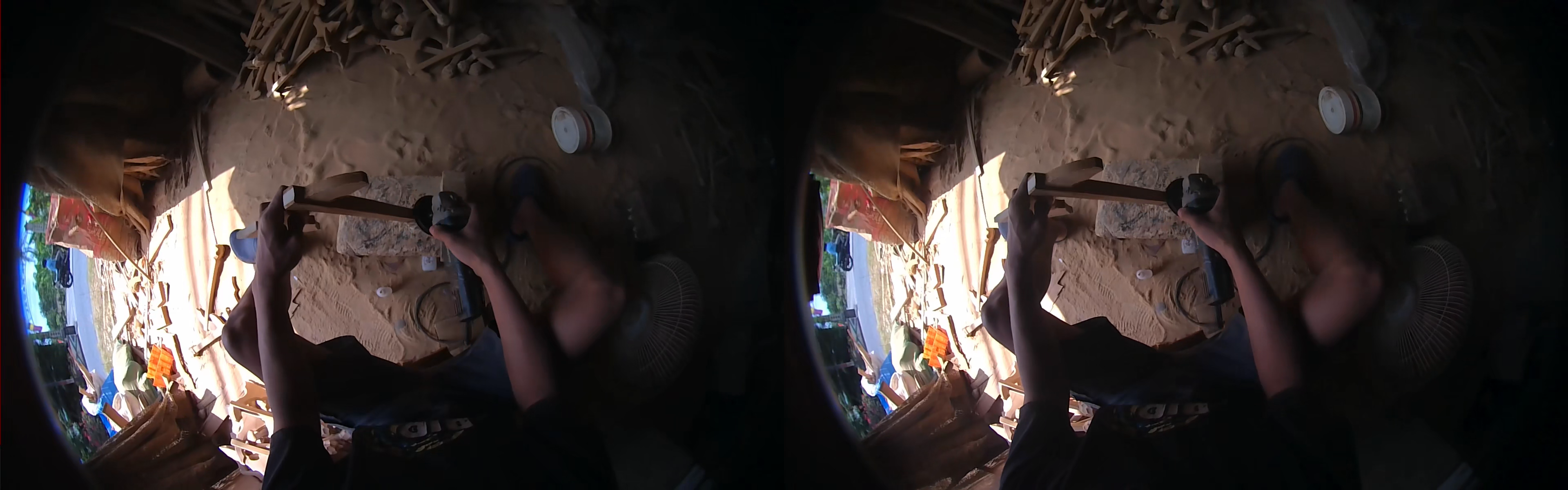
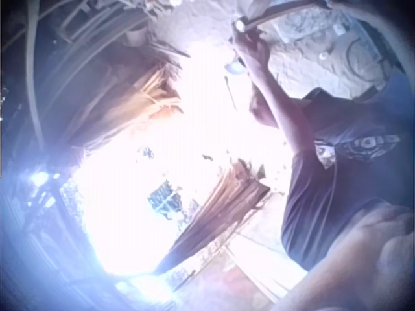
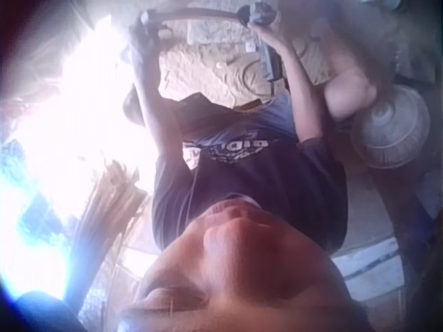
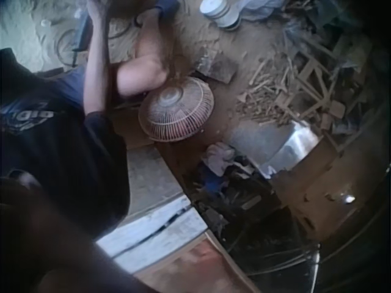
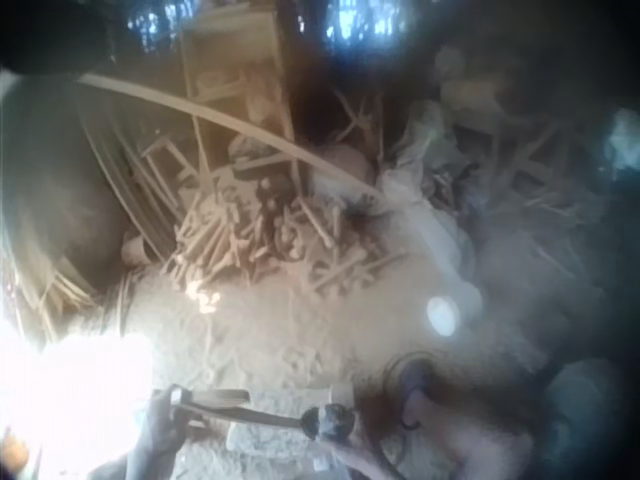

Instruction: The person sands the surface and edges of a wooden axe handle using a power sander.

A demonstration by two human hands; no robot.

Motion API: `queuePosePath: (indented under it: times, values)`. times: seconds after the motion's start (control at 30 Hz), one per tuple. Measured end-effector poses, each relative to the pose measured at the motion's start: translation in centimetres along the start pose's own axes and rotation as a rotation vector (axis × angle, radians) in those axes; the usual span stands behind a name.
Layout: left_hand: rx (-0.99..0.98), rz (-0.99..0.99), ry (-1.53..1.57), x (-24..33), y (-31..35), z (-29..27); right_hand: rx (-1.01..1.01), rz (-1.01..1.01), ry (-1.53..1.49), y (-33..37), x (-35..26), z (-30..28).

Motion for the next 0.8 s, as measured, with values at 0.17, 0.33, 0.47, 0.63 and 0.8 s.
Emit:
queuePosePath:
  times: [0.17,0.33,0.47,0.63,0.8]
  values:
    - [0.177,0.28,-0.015,2.2,-0.3,2.0,0.03,-0.183,0.009,0.6,-0.9,-2.0]
    - [0.346,0.268,-0.322,-0.3,-0.5,3.2,0.163,-0.299,0.178,0.3,-1.5,-3.9]
    - [0.323,0.315,-0.201,-1.6,-1.7,2.8,0.221,-0.344,0.207,0.8,-1.3,-4.2]
    - [0.345,0.21,-0.233,-1.9,-2.1,4.5,0.142,-0.342,0.301,1.4,-1.1,-4.4]
    - [0.458,0.261,-0.244,-1.1,-2.6,4.6,0.015,-0.258,0.188,1.4,-0.4,-2.3]
Point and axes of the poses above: each hand's wrist, its own y-axis away from the middle knuckle, its own z-axis out of the palm, x = y × z, the point moved 2 cm from there along -y, towards the middle knuckle, and after that the axes turned 12 degrees about x, right-handed, at the moved point
